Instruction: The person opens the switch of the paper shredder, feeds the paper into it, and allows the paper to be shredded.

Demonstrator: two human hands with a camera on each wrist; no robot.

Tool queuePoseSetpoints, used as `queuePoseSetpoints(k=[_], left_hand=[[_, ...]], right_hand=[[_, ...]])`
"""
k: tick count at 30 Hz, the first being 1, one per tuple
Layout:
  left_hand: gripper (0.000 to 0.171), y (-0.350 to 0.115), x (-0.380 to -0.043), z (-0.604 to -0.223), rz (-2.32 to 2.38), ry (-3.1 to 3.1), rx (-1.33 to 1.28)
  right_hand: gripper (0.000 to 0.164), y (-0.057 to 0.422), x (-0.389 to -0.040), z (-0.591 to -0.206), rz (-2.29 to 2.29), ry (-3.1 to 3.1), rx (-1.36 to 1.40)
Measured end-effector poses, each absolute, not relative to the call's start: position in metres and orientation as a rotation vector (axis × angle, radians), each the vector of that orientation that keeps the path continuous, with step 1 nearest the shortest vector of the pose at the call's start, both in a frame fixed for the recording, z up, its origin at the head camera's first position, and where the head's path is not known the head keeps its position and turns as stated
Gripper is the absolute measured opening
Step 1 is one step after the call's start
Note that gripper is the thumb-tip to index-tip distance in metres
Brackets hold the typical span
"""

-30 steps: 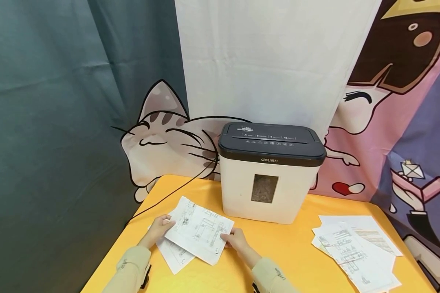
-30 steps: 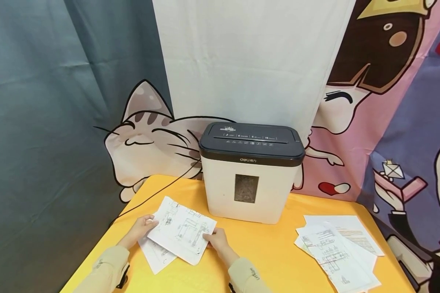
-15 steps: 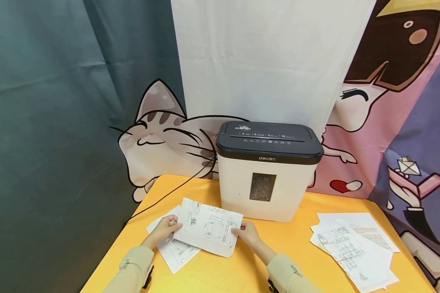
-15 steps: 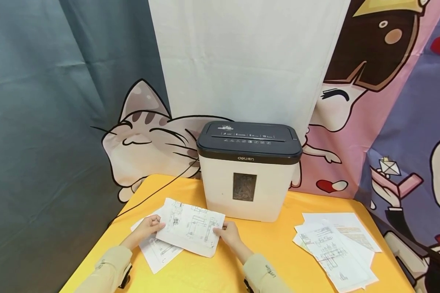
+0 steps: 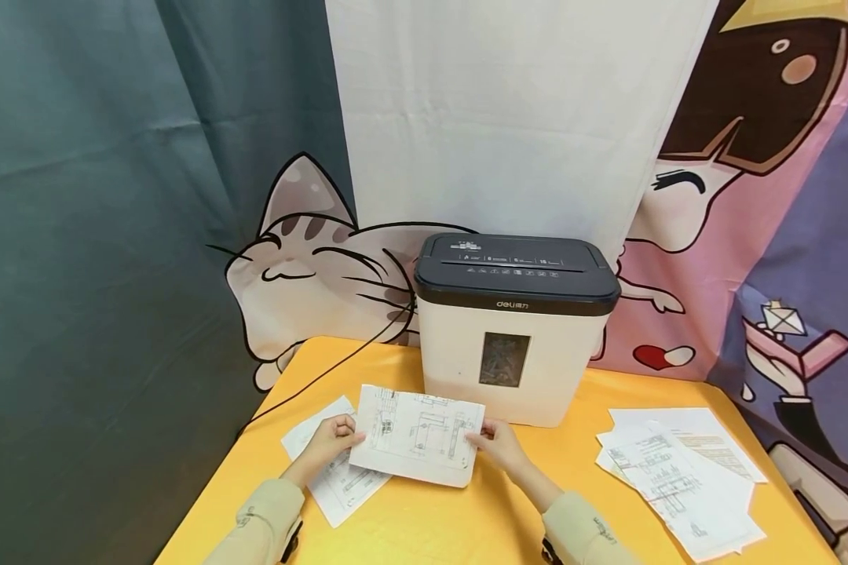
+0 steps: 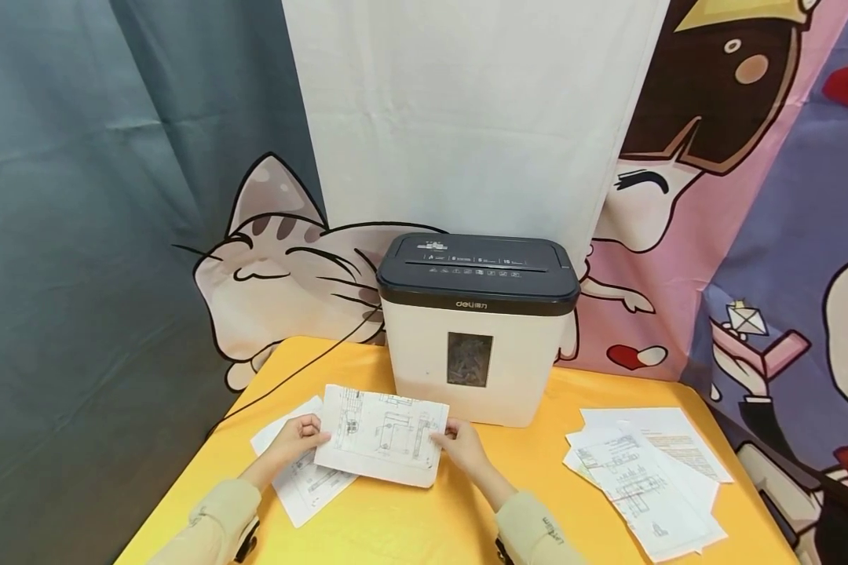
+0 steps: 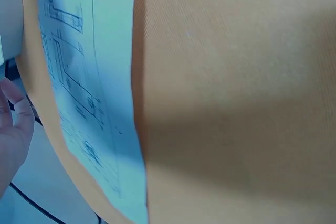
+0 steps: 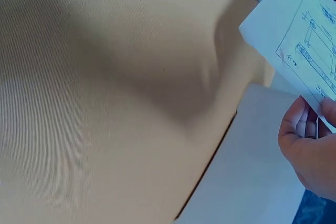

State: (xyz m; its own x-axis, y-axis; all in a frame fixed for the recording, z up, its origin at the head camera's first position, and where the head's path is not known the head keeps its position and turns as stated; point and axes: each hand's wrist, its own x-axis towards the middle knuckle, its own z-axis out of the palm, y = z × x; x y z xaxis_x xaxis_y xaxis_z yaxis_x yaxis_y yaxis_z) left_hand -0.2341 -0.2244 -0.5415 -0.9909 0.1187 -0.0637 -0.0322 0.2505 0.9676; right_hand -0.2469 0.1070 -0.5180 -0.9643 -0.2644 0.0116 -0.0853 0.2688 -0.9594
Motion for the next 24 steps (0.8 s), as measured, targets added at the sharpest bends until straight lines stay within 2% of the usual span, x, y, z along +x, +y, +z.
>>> queuePoseSetpoints(k=[9,17,24], left_hand=[[0.02,-0.206,-0.23,-0.526,1.835,2.436,0.192],[0.02,-0.186,-0.235,-0.514,1.811,2.453,0.214],[0.02,-0.178,-0.238,-0.512,1.793,2.466,0.223]], right_hand=[[0.022,0.128,-0.246,-0.502,-1.82,2.388,-0.351],[0.019,0.145,-0.243,-0.494,-1.915,2.38,-0.144],[0.019,0.166,-0.24,-0.482,-1.841,2.43,-0.266]])
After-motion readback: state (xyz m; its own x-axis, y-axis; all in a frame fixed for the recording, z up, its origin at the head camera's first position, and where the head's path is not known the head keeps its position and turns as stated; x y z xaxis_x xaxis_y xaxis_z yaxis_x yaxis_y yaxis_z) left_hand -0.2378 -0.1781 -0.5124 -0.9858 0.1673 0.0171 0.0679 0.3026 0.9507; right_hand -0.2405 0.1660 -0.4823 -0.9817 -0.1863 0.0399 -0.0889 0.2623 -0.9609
